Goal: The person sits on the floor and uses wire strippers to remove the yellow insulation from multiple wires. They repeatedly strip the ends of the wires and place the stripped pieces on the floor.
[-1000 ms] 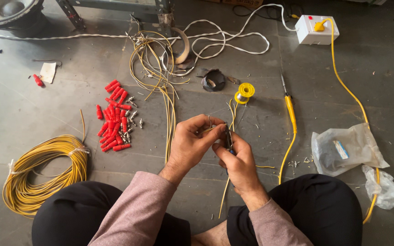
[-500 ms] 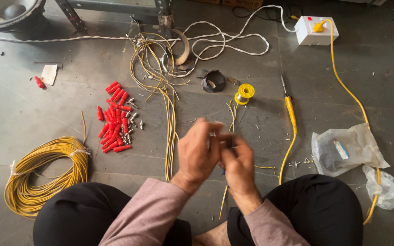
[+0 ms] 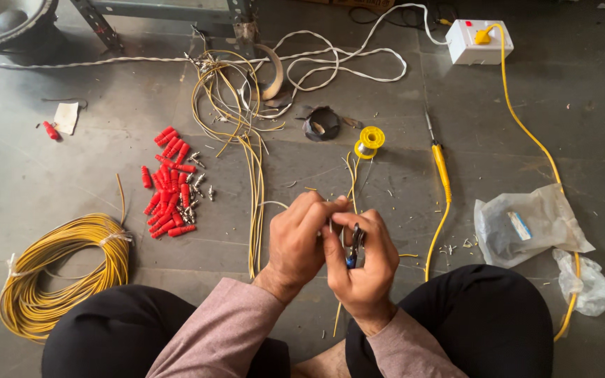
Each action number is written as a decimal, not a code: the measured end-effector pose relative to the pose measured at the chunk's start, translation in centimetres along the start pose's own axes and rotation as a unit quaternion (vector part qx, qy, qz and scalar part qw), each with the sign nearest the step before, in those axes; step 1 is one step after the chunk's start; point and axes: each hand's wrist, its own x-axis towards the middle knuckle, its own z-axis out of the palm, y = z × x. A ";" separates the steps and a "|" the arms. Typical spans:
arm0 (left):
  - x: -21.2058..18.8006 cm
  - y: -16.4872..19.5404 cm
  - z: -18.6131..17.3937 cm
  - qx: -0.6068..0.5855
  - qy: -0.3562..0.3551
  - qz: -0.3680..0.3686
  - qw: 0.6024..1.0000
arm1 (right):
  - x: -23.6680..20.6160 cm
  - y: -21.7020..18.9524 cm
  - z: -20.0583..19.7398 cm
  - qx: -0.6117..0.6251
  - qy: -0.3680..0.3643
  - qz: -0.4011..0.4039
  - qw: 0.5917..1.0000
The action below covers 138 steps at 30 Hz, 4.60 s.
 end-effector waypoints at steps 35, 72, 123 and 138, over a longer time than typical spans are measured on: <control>-0.2 -2.9 0.8 -0.238 -0.159 -0.421 0.861 | 1.0 6.9 -1.3 0.341 -0.004 0.390 0.855; 0.3 -4.3 0.0 -0.268 -0.174 -0.419 0.850 | 1.3 6.3 -1.5 0.161 -0.235 0.368 0.885; -1.6 -2.7 2.4 -0.294 0.002 -0.406 0.866 | 0.1 5.6 0.2 0.139 -0.180 0.347 0.910; -1.5 -2.2 2.1 -0.279 0.008 -0.372 0.885 | 0.2 5.5 0.1 0.111 -0.185 0.381 0.899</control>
